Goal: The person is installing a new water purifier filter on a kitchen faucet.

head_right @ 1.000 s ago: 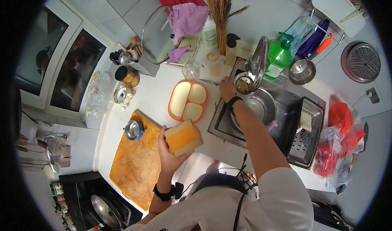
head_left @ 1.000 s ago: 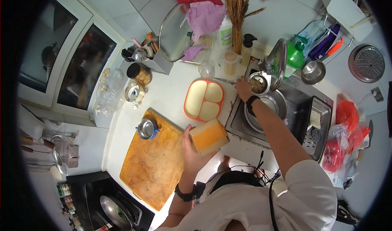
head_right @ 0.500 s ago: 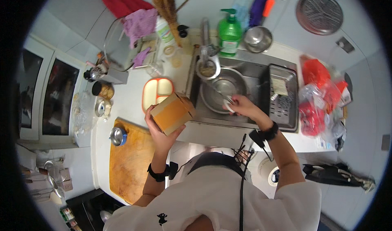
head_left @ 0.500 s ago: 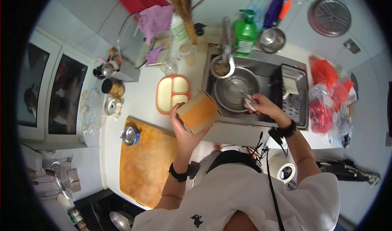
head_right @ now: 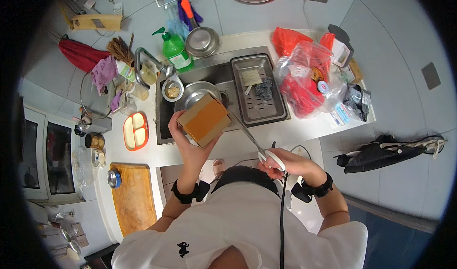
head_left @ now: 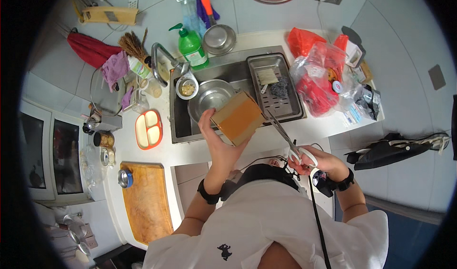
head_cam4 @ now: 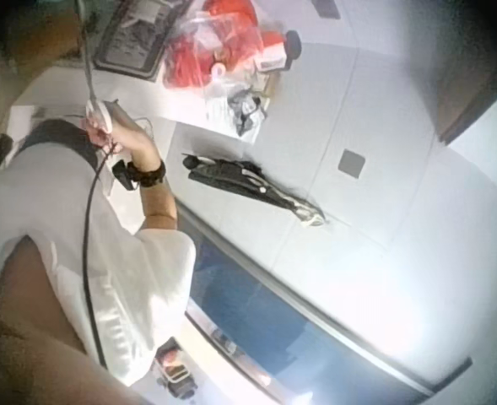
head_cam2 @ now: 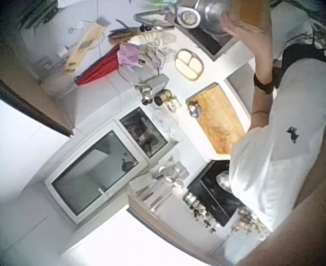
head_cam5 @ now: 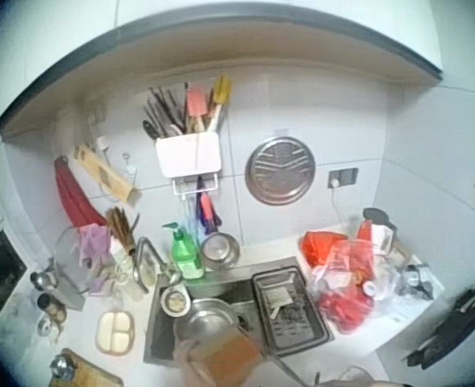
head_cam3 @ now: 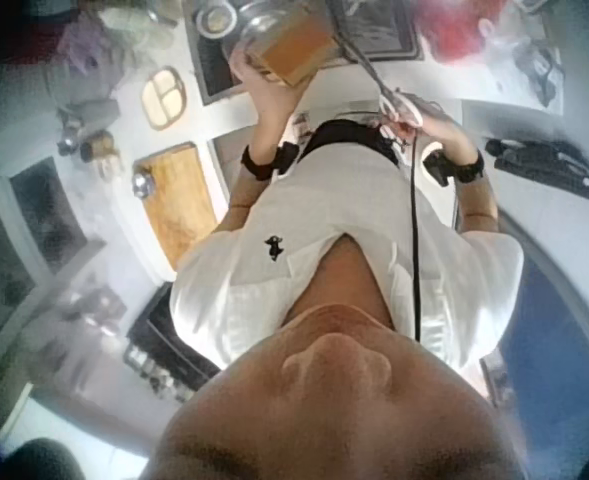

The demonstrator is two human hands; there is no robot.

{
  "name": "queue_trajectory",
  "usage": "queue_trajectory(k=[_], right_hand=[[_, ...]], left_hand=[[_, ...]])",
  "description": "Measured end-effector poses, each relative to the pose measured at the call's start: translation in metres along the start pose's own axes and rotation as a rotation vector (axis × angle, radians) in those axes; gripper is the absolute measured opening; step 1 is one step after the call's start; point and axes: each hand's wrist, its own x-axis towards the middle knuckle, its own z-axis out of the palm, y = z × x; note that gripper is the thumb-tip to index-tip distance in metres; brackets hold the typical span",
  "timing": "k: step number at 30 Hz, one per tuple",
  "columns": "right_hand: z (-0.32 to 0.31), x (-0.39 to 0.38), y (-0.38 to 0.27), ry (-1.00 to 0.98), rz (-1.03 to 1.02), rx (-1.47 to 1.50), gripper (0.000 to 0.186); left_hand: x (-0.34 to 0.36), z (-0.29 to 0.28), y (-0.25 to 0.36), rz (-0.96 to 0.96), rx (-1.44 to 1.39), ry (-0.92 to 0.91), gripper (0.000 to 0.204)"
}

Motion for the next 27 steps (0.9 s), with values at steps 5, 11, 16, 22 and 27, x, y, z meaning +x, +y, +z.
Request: queue_trajectory(k=[5,11,16,22,27], right_hand=[[-0.011,-0.031,0.007,-0.041,0.002,0.019,0.032],[-0.014,-0.045,0.006,-0.047,-0.014,-0.037,0.026],[-0.017,-0.046,0.011,-0.105,-0.025,-0.054,0.024],[-0.009,-0.038,0.002,-0.1,0.013,-0.06,0.037],[-0.01,-0.022,0.011,0.014,-0.053,-0.082,0.025]], left_hand=[[-0.015,0.017,0.029,-0.016,0.066,0.041,0.1],[-0.027,0.015,0.048,0.03,0.125,0.078,0.1],[-0.03,0.007,0.053,0.06,0.137,0.115,0.099],[-0.034,-0.004,0.058,0.119,0.12,0.103,0.098],[-0.04,0.004,0.057,0.047,0.039,0.112,0.097]])
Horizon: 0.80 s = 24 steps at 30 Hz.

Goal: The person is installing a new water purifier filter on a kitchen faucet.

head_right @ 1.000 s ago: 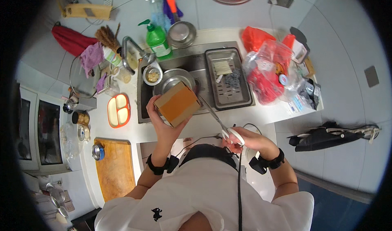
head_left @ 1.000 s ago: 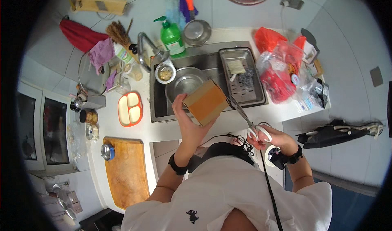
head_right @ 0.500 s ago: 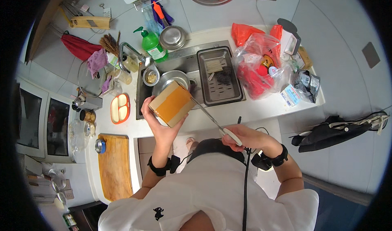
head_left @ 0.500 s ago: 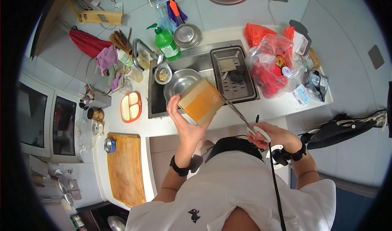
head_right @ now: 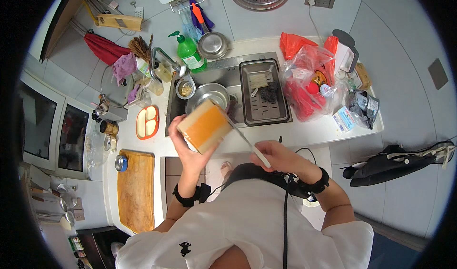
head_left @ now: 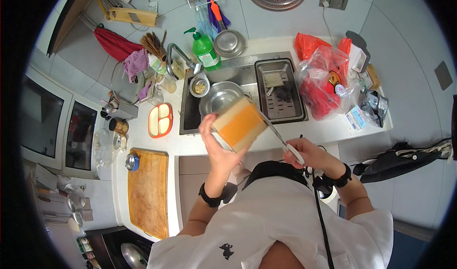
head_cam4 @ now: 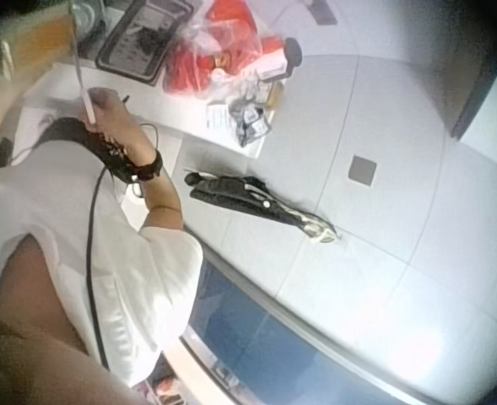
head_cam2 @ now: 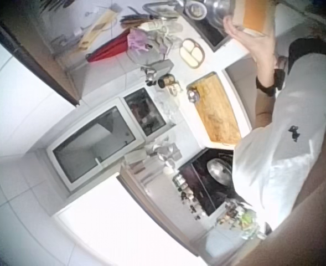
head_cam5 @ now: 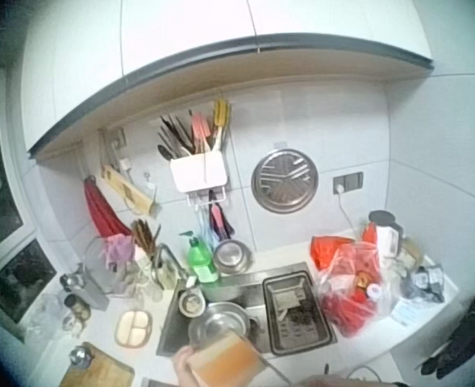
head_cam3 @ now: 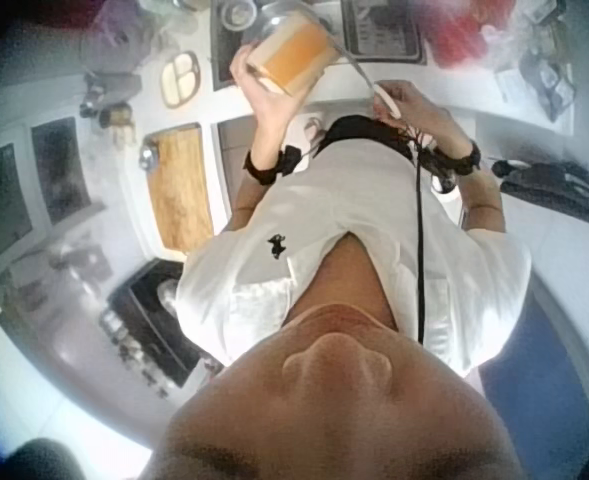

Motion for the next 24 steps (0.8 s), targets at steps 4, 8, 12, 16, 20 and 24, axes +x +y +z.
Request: queue_trajectory(k=[4,8,12,16,20,24], right_hand=[[-0.002,0.008,-0.001,0.012,-0.033,-0.03,0.023],[-0.013,-0.007,-0.015,-0.126,-0.111,0.065,0.025],[-0.041,-0.018,-0.011,0.019,-0.393,0.064,0.041],[-0.062,-0.012,0.004,-0.152,-0.301,-0.063,0.05],[-0.053,-0.019,-0.001,-0.4,-0.14,-0.085,0.058],[-0.03,-0.024,-0.021,-0.474,-0.154,0.08,0.057]], left_hand=[[-0.01,0.006,0.0,0.004,0.016,-0.052,0.099],[-0.009,0.008,-0.004,-0.247,-0.188,0.03,0.098],[0.004,-0.001,-0.028,-0.419,-0.874,-0.058,0.105],[0.013,0.006,-0.049,-0.616,-1.387,0.024,0.073],[0.036,0.008,-0.043,-0.799,-1.555,0.048,0.066],[0.038,0.016,-0.036,-0.897,-1.53,0.043,0.07]])
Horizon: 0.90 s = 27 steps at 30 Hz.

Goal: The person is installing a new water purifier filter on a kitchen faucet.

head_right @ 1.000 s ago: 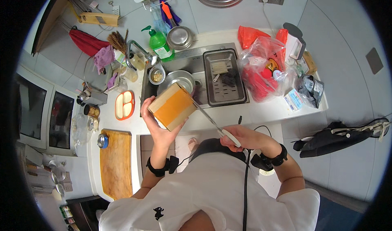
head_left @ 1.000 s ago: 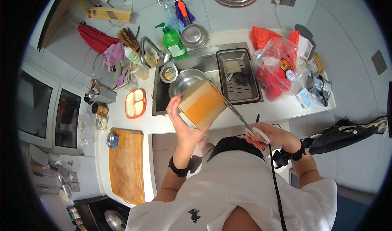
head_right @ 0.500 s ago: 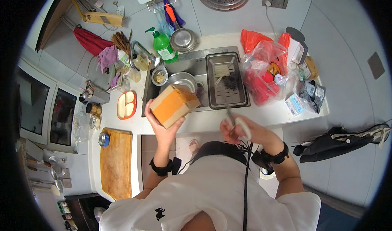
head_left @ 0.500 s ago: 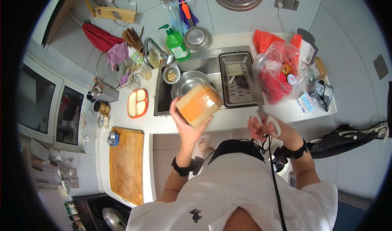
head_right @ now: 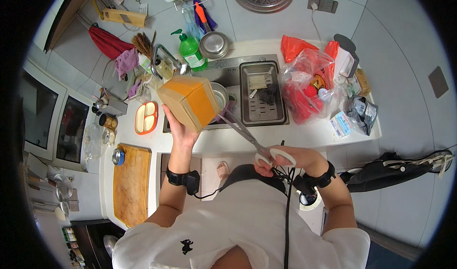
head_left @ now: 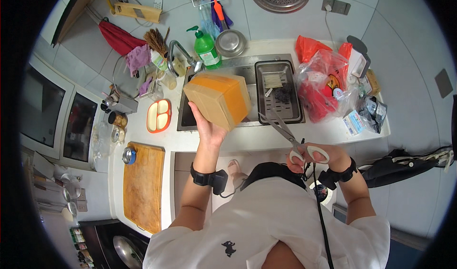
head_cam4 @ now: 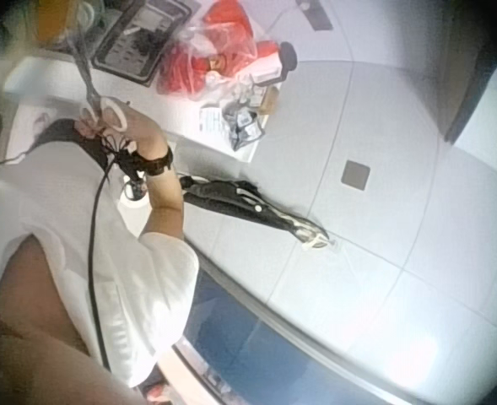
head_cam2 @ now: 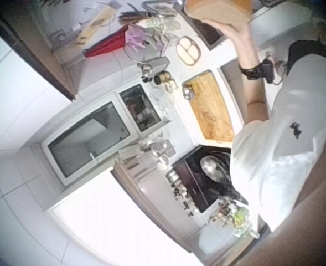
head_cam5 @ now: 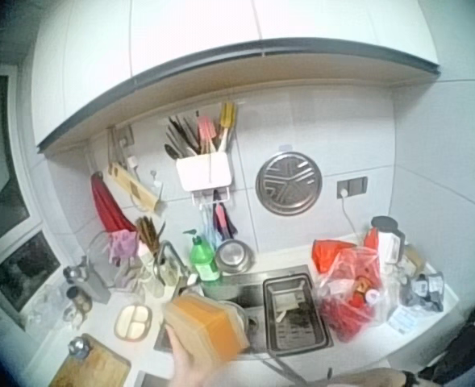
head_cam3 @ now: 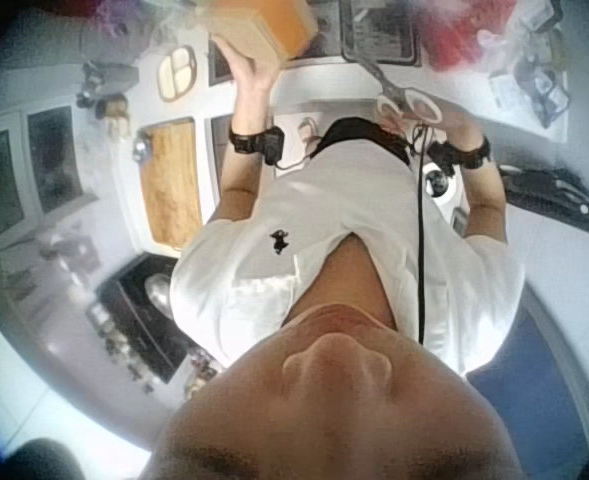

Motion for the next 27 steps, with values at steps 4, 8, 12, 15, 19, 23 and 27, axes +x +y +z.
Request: queue_trajectory(k=[4,8,12,15,19,23,27], right_hand=[[-0.003,0.001,-0.019,0.237,-0.008,-0.565,0.042],[-0.007,-0.007,-0.044,0.446,0.07,-0.972,0.046],[0.001,-0.013,-0.061,0.425,0.175,-1.056,0.047],[0.002,-0.012,-0.061,0.439,0.203,-1.131,0.04],[0.0,-0.012,-0.053,0.496,0.173,-1.07,0.043],[0.002,-0.012,-0.05,0.562,0.185,-1.039,0.047],[0.008,-0.011,-0.053,0.62,0.245,-0.994,0.047]], left_hand=[[-0.003,0.004,0.0,-0.143,0.068,0.029,0.067],[-0.013,0.0,0.016,-0.412,-0.025,-0.087,0.065],[-0.018,0.013,0.022,-0.519,-0.018,-0.137,0.065],[-0.023,0.015,0.025,-0.458,0.137,-0.082,0.066],[-0.027,0.025,0.024,-0.4,0.134,0.039,0.06],[-0.026,0.019,0.028,-0.312,0.227,0.023,0.063],[-0.025,0.02,0.026,-0.273,0.286,0.032,0.065]])
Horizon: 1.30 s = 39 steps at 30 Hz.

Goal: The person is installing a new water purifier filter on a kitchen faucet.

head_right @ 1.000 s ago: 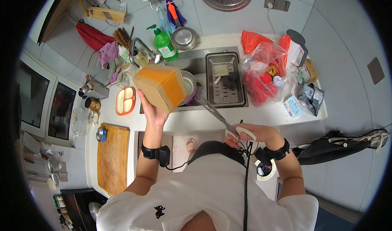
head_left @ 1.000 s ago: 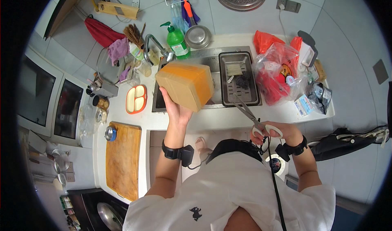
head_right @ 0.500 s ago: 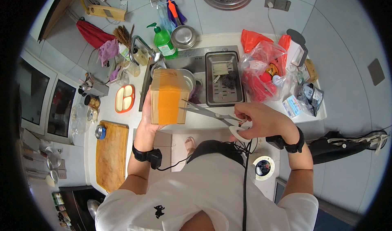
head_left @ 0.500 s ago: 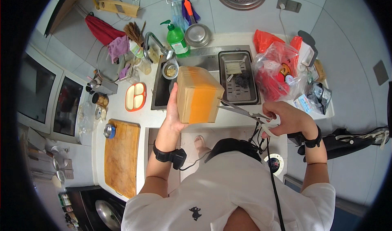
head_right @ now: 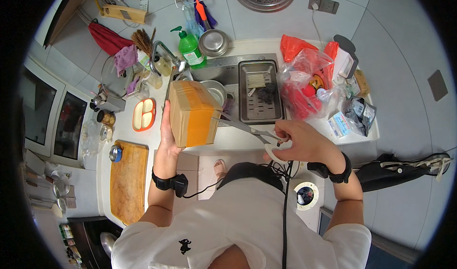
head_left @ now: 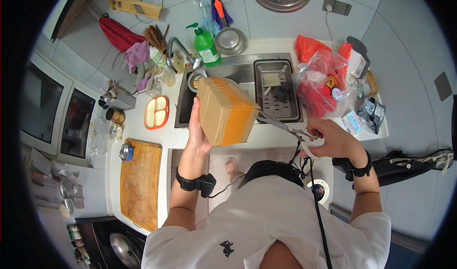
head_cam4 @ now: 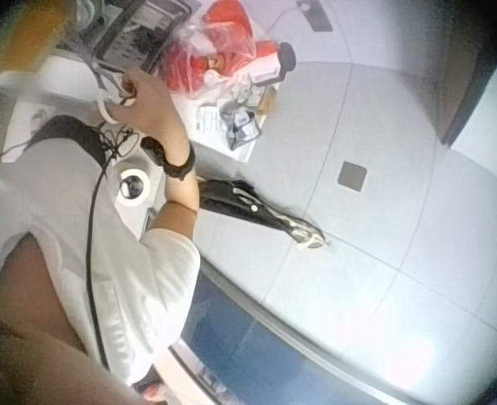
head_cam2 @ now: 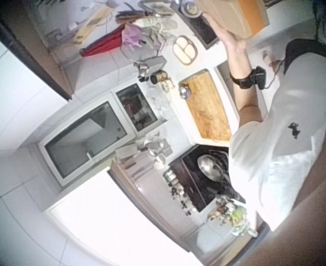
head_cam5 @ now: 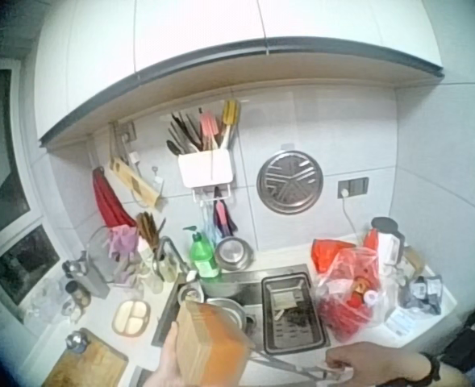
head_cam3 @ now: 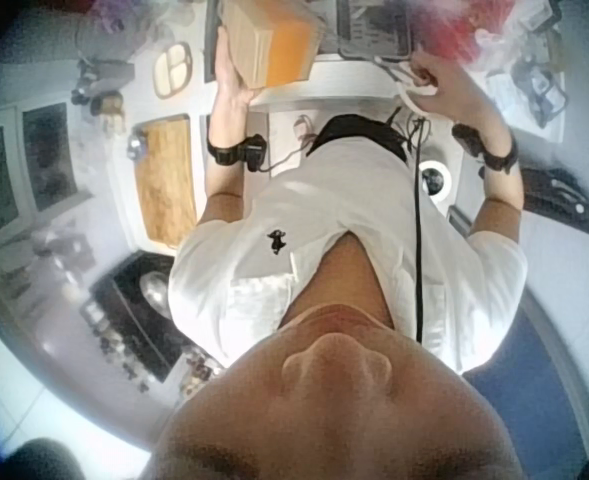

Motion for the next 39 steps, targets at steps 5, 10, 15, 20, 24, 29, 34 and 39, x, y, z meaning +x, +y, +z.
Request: queue_trajectory(k=[5,10,15,20,24,29,34,39], right_hand=[[0.004,0.004,0.005,0.023,-0.052,0.008,0.047],[0.006,0.012,0.001,-0.005,-0.114,-0.024,0.037],[0.011,0.018,0.018,-0.077,-0.078,0.094,0.031],[0.014,0.024,0.019,-0.095,-0.159,0.09,0.031],[0.016,0.022,0.04,-0.25,-0.187,0.257,0.029],[0.036,0.015,0.039,-0.546,-0.109,0.841,0.041],[0.052,0.018,0.037,-0.571,-0.173,1.021,0.041],[0.049,0.009,0.028,-0.603,-0.271,0.864,0.045]], left_hand=[[0.002,0.009,-0.008,-0.071,0.045,-0.016,0.065],[0.007,0.002,-0.024,-0.25,-0.105,-0.098,0.065],[0.017,0.0,-0.039,-0.318,-0.123,-0.146,0.066],[0.015,-0.003,-0.039,-0.333,-0.084,-0.127,0.068],[0.018,0.001,-0.035,-0.175,-0.036,-0.057,0.068],[0.023,0.002,-0.04,0.141,-0.003,0.095,0.067],[0.025,-0.004,-0.054,0.375,0.125,0.127,0.067],[0.024,0.005,-0.052,0.394,0.029,0.145,0.066]])
